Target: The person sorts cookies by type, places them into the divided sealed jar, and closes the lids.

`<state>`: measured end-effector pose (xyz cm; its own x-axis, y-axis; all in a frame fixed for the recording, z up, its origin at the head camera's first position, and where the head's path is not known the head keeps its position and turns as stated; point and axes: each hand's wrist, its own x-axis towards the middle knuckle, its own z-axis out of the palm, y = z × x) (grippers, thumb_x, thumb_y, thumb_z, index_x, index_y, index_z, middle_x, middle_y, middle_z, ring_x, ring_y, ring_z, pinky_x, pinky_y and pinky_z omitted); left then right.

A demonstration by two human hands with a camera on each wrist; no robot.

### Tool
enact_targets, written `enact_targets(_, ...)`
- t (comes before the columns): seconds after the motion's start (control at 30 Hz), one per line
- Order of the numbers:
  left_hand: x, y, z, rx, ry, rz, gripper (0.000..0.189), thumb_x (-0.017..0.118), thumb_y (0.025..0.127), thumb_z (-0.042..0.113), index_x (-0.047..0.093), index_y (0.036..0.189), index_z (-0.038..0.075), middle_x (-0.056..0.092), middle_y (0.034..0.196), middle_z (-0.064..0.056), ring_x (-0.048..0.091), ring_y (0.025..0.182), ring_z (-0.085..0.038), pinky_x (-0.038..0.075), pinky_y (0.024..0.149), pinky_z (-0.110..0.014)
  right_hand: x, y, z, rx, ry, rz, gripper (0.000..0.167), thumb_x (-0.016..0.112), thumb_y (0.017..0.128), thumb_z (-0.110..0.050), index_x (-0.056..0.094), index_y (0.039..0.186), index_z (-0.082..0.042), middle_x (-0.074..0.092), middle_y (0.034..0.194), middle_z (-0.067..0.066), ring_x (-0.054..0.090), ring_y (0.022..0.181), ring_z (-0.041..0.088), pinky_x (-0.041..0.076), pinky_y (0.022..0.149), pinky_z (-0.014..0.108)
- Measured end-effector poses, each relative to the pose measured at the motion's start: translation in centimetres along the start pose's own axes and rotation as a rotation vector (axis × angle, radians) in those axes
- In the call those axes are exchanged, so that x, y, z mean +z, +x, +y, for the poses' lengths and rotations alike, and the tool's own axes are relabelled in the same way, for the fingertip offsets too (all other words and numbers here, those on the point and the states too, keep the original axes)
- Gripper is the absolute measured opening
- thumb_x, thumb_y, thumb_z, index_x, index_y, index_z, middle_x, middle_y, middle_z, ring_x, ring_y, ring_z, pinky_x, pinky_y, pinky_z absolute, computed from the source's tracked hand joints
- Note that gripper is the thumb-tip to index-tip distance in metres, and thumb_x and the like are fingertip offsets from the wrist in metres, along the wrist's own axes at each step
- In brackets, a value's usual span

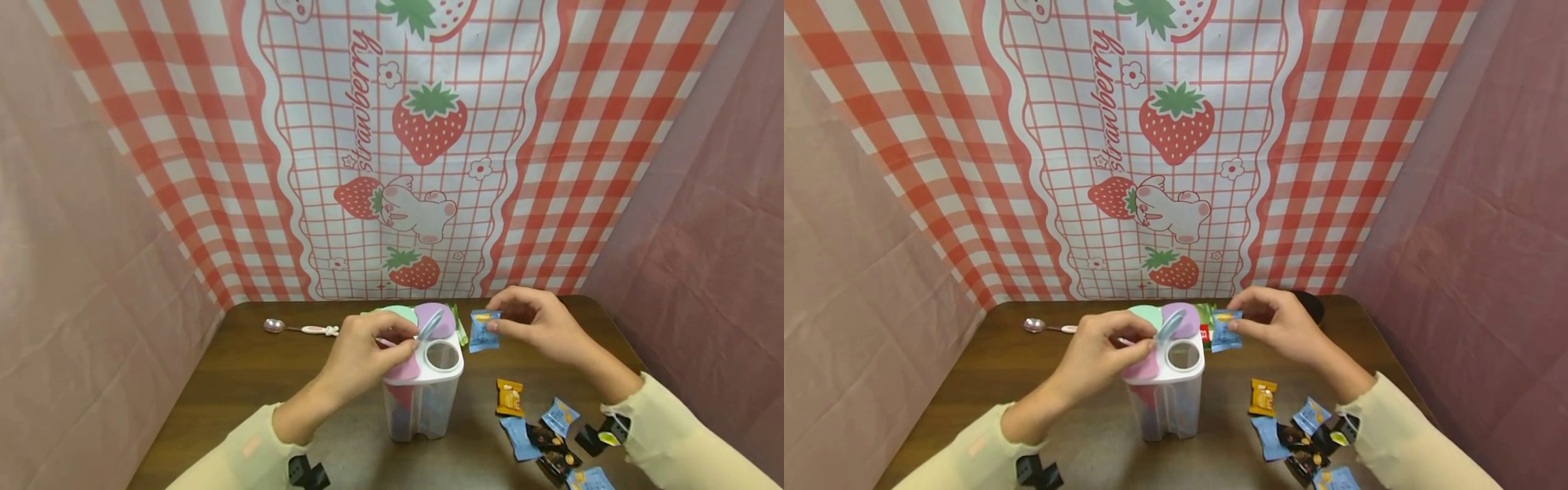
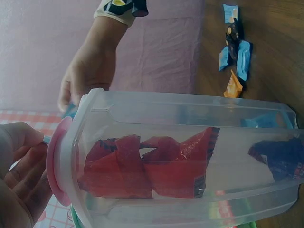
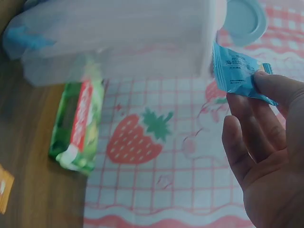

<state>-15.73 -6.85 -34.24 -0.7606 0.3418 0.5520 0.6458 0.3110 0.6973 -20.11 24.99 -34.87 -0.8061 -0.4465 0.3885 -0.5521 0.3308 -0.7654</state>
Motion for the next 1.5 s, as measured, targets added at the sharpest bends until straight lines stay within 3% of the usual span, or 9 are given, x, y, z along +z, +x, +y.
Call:
enact_targets(0.3, -0.1, 0.1, 0.0, -0.003, -0.007, -0.004, 0.012, 0.08, 0.084, 0.002, 0.078, 0.094, 0.008, 0.078, 0.089, 0.0, 0.072, 0.077, -0.008, 0.064, 0.066, -0.029, 1.8, 0.3, -2.9, -0.11, 0.083, 0.034, 0.021, 0.075, 0.09, 0.003, 0.071, 0.106, -0.012, 0.072, 0.1, 0.003, 0.073, 0.084, 0.016, 0.062, 0.066, 0.031)
enact_targets(0.57, 0.0, 0.1, 0.0, -0.009, -0.002, 0.007, 0.013, 0.08, 0.083, 0.001, 0.078, 0.094, 0.008, 0.078, 0.088, 0.0, 0.073, 0.078, -0.008, 0.064, 0.067, -0.028, 3.9, 0.8, -3.3, -0.171, 0.217, -0.008, 0.02, 0.07, 0.091, 0.009, 0.067, 0.102, -0.008, 0.07, 0.107, 0.008, 0.071, 0.091, 0.019, 0.062, 0.071, 0.031)
enact_targets(0.9, -0.1, 0.3, -0.2, 0.004, -0.004, -0.001, 0.011, 0.08, 0.084, 0.001, 0.078, 0.093, 0.007, 0.078, 0.088, 0.0, 0.073, 0.078, -0.008, 0.063, 0.067, -0.027, 5.1, 0.7, -2.0, -0.183, 0.107, -0.023, 0.02, 0.075, 0.091, -0.001, 0.069, 0.103, -0.017, 0.072, 0.102, 0.001, 0.073, 0.088, 0.02, 0.063, 0.071, 0.033)
enact_targets(1.0, -0.2, 0.3, -0.1, 0.004, -0.004, -0.003, 0.011, 0.08, 0.084, 0.002, 0.078, 0.093, 0.008, 0.078, 0.088, 0.0, 0.073, 0.077, -0.008, 0.063, 0.067, -0.028, 5.3, 0.9, -1.9, -0.231, 0.08, -0.013, 0.025, 0.076, 0.089, 0.001, 0.07, 0.103, -0.019, 0.072, 0.1, -0.002, 0.07, 0.083, 0.015, 0.061, 0.068, 0.03)
enact_targets(1.17, -0.4, 0.3, -0.1, 0.019, -0.004, 0.004, 0.011, 0.079, 0.084, 0.001, 0.078, 0.093, 0.007, 0.078, 0.088, -0.001, 0.074, 0.077, -0.009, 0.063, 0.067, -0.026, 5.7, 1.4, -1.7, -0.383, -0.005, -0.014, 0.029, 0.08, 0.085, 0.004, 0.075, 0.103, -0.019, 0.074, 0.098, -0.003, 0.063, 0.079, 0.009, 0.054, 0.061, 0.026)
enact_targets(1.37, -0.3, 0.3, -0.3, 0.013, -0.008, 0.003, 0.011, 0.08, 0.084, 0.001, 0.078, 0.093, 0.007, 0.078, 0.088, -0.001, 0.074, 0.078, -0.009, 0.063, 0.068, -0.025, 6.1, 1.2, -1.5, -0.362, -0.066, -0.055, 0.022, 0.081, 0.088, -0.007, 0.078, 0.104, -0.021, 0.075, 0.102, -0.007, 0.066, 0.088, 0.007, 0.055, 0.062, 0.022)
enact_targets(1.5, -0.2, 0.3, -0.3, 0.009, 0.0, 0.006, 0.011, 0.08, 0.084, 0.001, 0.078, 0.093, 0.007, 0.078, 0.089, 0.0, 0.073, 0.078, -0.009, 0.063, 0.068, -0.024, 6.3, 1.3, -1.3, -0.428, -0.074, -0.045, 0.025, 0.082, 0.085, -0.003, 0.077, 0.103, -0.019, 0.074, 0.1, -0.006, 0.063, 0.085, 0.007, 0.052, 0.062, 0.021)
